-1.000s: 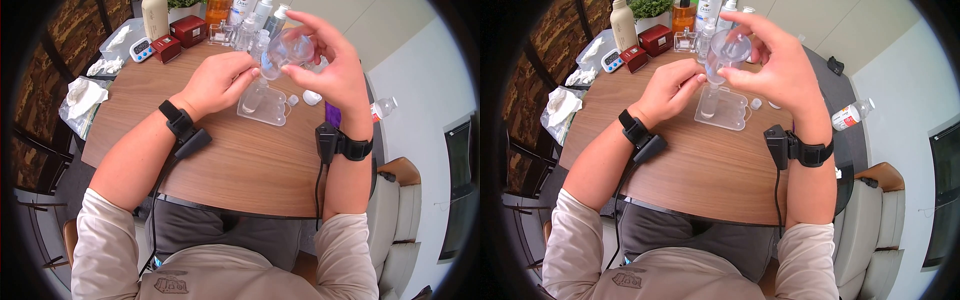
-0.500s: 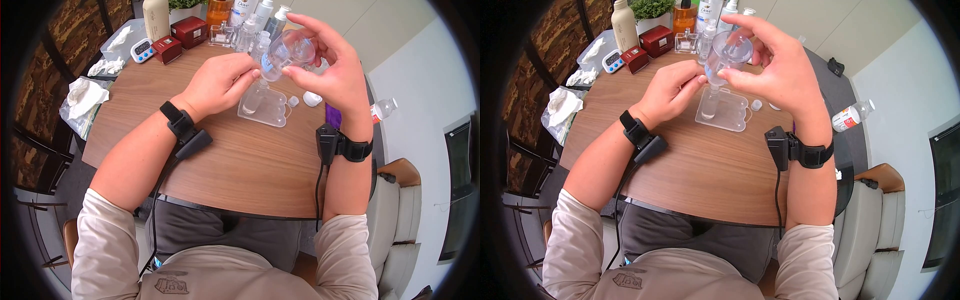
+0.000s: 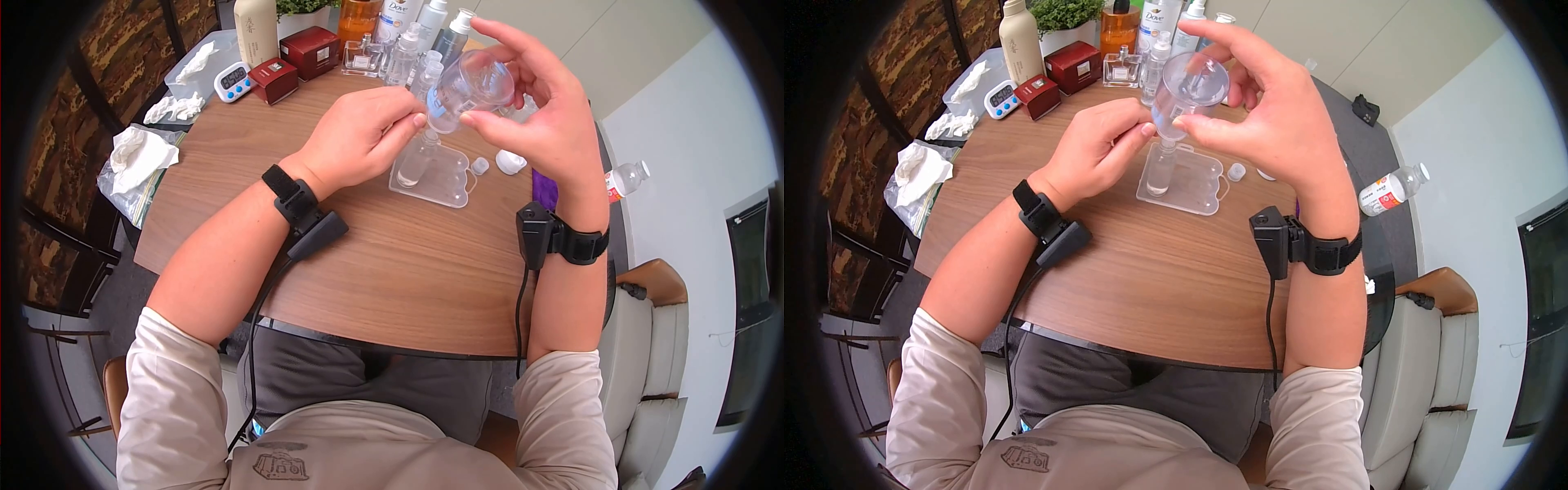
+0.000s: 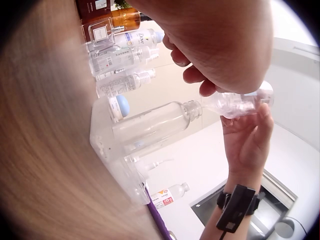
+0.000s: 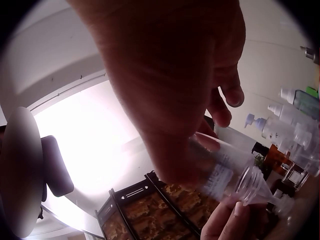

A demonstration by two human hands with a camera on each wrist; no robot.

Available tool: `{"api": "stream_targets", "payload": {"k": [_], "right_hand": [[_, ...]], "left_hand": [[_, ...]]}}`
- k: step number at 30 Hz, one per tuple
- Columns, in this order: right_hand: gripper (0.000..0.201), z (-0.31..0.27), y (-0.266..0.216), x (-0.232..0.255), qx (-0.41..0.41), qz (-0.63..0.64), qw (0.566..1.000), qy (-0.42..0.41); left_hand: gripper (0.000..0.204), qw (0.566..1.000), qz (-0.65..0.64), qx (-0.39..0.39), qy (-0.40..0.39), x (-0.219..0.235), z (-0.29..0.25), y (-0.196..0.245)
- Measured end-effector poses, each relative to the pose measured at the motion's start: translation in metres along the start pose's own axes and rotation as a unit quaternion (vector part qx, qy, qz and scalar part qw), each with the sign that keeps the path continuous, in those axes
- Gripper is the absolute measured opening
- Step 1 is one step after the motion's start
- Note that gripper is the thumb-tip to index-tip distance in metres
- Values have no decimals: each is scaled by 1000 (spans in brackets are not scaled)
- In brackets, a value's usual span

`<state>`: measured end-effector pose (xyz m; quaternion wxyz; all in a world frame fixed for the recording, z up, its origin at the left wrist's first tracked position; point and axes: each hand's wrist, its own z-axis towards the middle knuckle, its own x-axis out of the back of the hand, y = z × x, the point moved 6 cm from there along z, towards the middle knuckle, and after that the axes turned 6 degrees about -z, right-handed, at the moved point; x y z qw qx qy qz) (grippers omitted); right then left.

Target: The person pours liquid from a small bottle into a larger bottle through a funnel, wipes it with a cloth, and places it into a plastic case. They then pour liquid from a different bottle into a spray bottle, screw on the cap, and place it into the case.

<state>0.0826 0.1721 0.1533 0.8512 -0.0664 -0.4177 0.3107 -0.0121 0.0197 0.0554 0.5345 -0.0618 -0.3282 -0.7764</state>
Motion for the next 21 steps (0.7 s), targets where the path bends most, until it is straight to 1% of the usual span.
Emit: {"api": "stream_targets", "payload": {"k": [4,10,12,19,21], "right_hand": [[75,0,1,0,-1,-10,1000,5],[77,0,2,-1,1,14,1000,0],[78,-1,3,0,-8,4,1000,-1],[79,0,0,2,0,-11,1000,5],[81,-1,-1,1,-24,-20,999,-25]], "left_hand": [[11,1000,-1,-2,3,0,0,-1],[11,1000,-2,3,1,0,0,0],[11,1000,-1,5,-2,0,0,-1],[11,1000,11,4,-2,1,0,0],[11,1000,10,3,-3,0,0,-2]]}}
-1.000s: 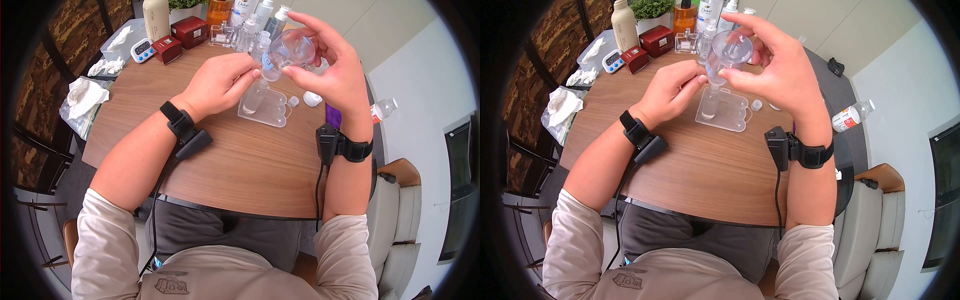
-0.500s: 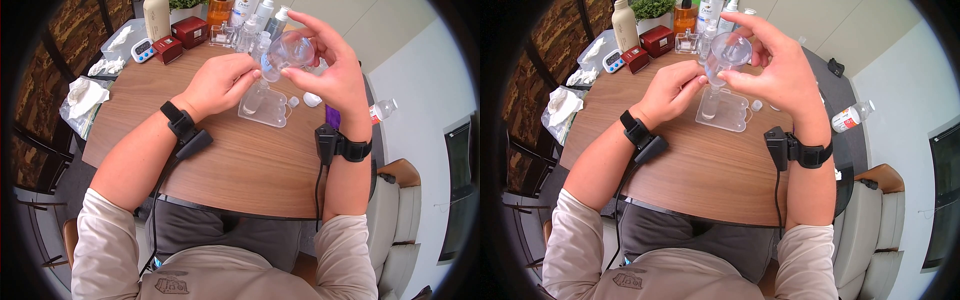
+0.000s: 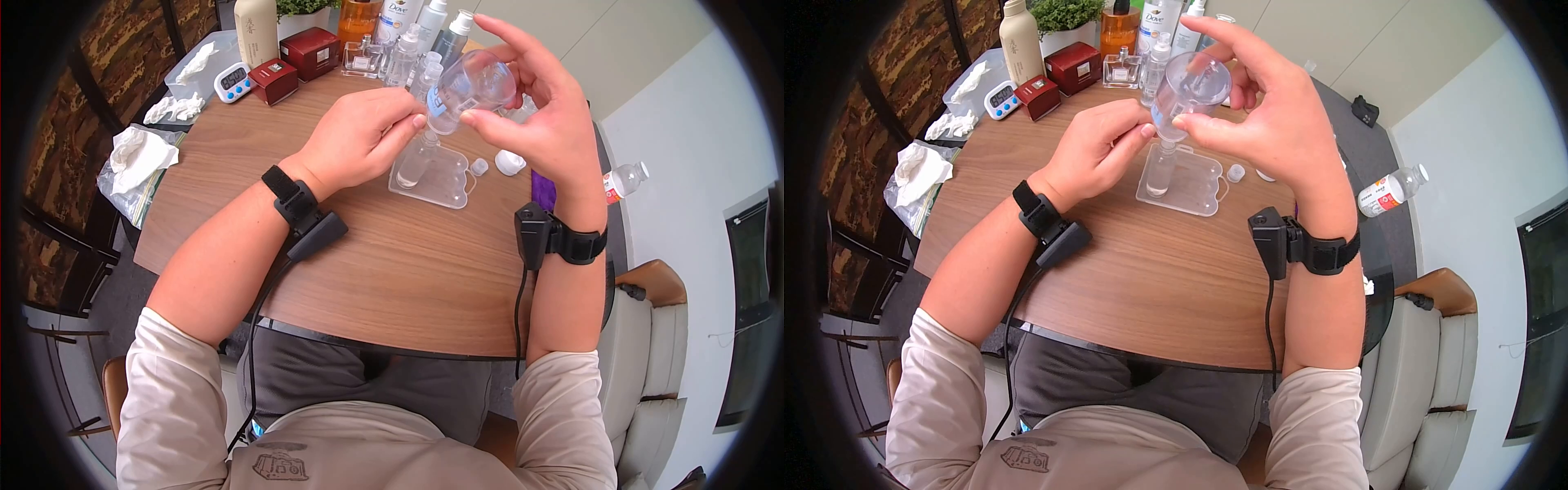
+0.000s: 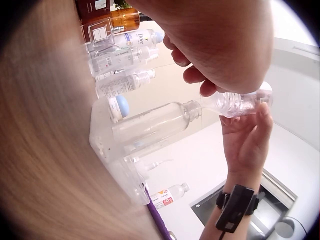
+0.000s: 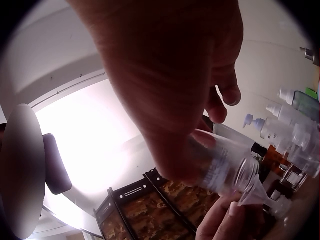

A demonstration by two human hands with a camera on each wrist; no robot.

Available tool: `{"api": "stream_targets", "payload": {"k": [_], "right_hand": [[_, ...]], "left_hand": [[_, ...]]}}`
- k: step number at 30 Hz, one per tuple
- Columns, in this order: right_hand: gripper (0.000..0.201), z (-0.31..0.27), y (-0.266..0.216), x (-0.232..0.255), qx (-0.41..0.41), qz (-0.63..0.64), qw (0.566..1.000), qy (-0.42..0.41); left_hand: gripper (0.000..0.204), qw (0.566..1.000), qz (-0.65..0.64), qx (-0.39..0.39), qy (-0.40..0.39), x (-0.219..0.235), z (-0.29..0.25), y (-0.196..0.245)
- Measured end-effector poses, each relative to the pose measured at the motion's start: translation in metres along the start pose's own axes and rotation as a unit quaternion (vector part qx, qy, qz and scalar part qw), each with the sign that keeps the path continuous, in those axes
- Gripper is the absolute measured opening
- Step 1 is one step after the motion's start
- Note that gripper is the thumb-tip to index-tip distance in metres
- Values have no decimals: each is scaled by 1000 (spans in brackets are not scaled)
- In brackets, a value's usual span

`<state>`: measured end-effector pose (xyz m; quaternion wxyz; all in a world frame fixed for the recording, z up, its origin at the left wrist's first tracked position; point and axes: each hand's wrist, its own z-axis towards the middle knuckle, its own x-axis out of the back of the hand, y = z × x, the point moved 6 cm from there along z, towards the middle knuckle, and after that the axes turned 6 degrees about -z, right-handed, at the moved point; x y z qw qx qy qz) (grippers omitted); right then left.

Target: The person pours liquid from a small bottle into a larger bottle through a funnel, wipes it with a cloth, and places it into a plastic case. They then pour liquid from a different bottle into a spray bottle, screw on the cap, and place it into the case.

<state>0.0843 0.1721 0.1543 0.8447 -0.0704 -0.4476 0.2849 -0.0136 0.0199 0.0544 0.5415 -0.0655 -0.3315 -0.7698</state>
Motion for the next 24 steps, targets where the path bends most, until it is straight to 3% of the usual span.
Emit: {"api": "stream_targets", "payload": {"k": [13,16,18,24], "right_hand": [[81,0,-3,8,14,42,998,55],[94,0,0,6,-41,21,999,11],[81,1,4,-3,23,41,999,25],[81,1,3,-2,25,36,999,27]], "left_hand": [[11,1000,-9,-10,7,-1,0,-2],[11,1000,-3,-10,6,0,0,0],[11,1000,-2,-5,2,1,1,1],[11,1000,-6,-2,4,1,0,0]]}}
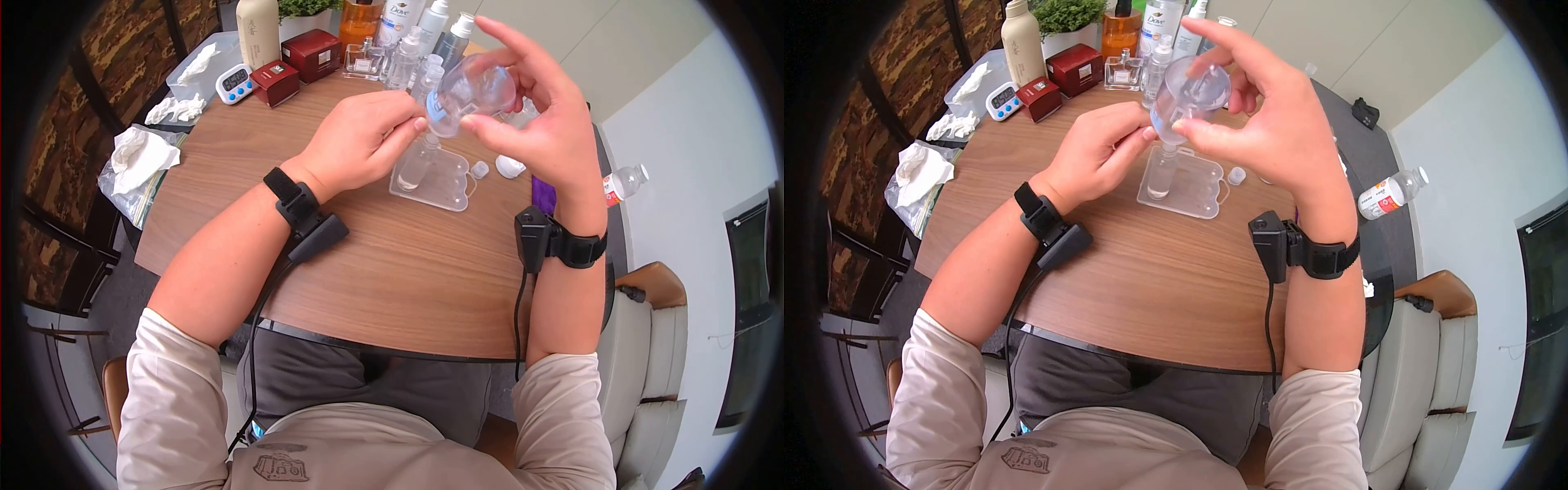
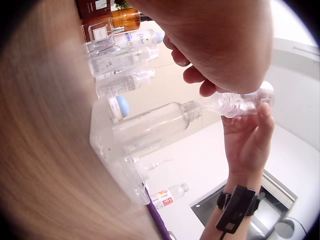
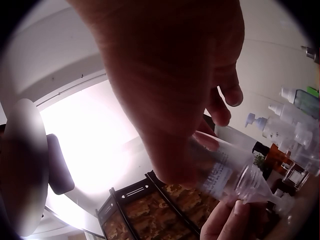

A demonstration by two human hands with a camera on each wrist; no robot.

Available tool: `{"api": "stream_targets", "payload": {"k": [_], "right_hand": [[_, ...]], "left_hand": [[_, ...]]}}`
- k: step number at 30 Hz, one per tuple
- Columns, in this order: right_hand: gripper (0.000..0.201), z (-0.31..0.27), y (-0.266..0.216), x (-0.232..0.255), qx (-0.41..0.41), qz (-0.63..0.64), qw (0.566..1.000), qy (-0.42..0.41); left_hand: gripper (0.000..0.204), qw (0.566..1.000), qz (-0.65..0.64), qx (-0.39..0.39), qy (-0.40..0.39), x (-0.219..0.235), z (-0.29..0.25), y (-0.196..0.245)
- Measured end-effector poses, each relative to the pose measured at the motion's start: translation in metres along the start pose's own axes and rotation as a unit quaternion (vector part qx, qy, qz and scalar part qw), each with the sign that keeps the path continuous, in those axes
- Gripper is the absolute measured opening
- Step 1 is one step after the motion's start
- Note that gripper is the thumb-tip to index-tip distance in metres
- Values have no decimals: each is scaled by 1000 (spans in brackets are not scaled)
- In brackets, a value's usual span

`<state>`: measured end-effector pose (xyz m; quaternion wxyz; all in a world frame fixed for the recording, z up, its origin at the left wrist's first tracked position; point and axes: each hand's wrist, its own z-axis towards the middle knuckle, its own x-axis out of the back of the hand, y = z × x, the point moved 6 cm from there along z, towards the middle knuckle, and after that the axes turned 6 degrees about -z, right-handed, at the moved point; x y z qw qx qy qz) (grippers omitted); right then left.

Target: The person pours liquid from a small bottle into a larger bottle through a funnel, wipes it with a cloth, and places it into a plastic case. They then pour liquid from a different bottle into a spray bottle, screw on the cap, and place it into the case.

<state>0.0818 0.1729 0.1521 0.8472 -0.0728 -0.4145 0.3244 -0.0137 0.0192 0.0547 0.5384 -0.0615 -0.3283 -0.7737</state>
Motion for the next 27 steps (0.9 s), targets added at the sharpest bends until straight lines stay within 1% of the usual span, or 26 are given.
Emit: {"api": "stream_targets", "payload": {"k": [3,6,7,9,12,16,22,25,27], "right_hand": [[80,0,0,0,-17,-11,1000,-9],[79,0,-1,1,-10,2,1000,9],[79,0,-1,2,-11,2,1000,10],[78,-1,-1,0,-12,-16,1000,-17],[78,1,-1,2,-15,-14,1000,1],[78,0,-2,0,-5,-3,1000,-8],[79,1,-1,3,-2,-20,1000,-2],[75,0,0,3,4,-35,999,-24],[68,-2,5,3,-50,77,996,-9]], "left_hand": [[11,1000,-2,-1,-1,-2,0,-2],[11,1000,-3,-1,0,-1,0,-1],[11,1000,0,1,0,0,0,0],[10,1000,-1,1,0,-1,0,0],[10,1000,-3,-3,4,-1,-1,-1],[10,1000,5,-6,3,0,1,2],[10,1000,-4,-11,10,-1,0,0],[11,1000,-3,-7,5,0,0,0],[12,1000,4,4,-12,1,0,2]]}}
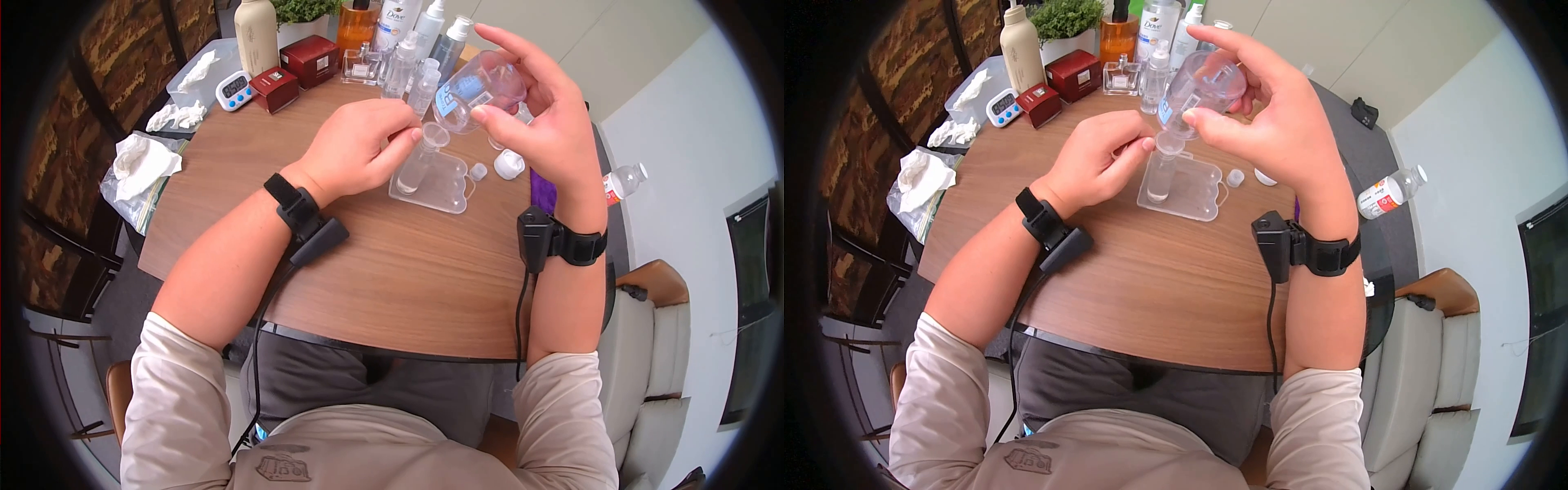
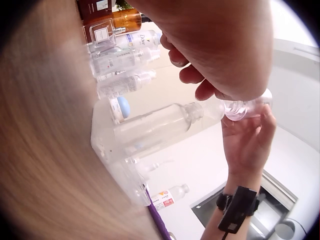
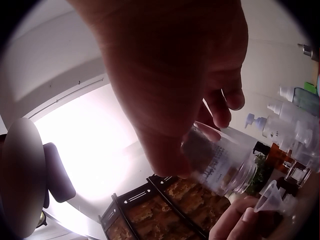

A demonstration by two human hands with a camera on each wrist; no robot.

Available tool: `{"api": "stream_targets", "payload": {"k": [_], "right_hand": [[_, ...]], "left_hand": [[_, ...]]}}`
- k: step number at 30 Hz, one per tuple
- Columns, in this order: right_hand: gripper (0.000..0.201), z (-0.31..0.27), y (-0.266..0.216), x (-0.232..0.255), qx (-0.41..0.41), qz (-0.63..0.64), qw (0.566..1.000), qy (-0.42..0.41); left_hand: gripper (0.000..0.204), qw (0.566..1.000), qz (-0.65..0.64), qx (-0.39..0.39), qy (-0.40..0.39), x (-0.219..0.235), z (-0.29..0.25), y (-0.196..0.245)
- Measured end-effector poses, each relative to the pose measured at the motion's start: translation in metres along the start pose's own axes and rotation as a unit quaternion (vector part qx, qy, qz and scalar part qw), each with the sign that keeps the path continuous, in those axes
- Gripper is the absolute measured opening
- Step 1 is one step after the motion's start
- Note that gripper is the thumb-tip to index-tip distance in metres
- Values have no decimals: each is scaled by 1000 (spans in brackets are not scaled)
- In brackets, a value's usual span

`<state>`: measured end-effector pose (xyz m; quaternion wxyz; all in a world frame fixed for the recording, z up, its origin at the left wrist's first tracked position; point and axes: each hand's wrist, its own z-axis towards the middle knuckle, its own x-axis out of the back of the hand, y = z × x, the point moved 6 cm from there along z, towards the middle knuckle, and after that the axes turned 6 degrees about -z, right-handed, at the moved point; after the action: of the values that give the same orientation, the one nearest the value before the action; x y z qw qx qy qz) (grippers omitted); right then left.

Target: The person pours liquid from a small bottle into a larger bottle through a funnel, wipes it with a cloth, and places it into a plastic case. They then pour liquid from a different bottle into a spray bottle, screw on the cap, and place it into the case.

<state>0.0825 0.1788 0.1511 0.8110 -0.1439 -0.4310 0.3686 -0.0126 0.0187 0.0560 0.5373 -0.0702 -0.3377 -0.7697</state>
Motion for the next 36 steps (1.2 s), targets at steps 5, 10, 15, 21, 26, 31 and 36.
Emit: {"api": "stream_targets", "payload": {"k": [5,10,15,21,26,31,36], "right_hand": [[61,1,15,3,-21,54,998,-4],[53,1,27,3,-52,65,996,9],[49,1,28,2,-59,74,995,13],[48,0,35,-3,-78,161,984,8],[41,5,45,-20,-51,193,978,58],[36,6,44,-30,-49,121,991,40],[32,2,38,-34,-92,135,986,-40]], "left_hand": [[16,1000,-2,21,-18,-2,0,-1],[19,998,4,58,-17,1,1,-4],[18,999,0,51,-8,1,3,0],[17,998,2,42,47,12,0,-1],[48,997,-5,-66,29,9,5,18],[71,998,-20,-50,27,8,5,9],[74,997,-53,-42,47,11,4,9]]}}
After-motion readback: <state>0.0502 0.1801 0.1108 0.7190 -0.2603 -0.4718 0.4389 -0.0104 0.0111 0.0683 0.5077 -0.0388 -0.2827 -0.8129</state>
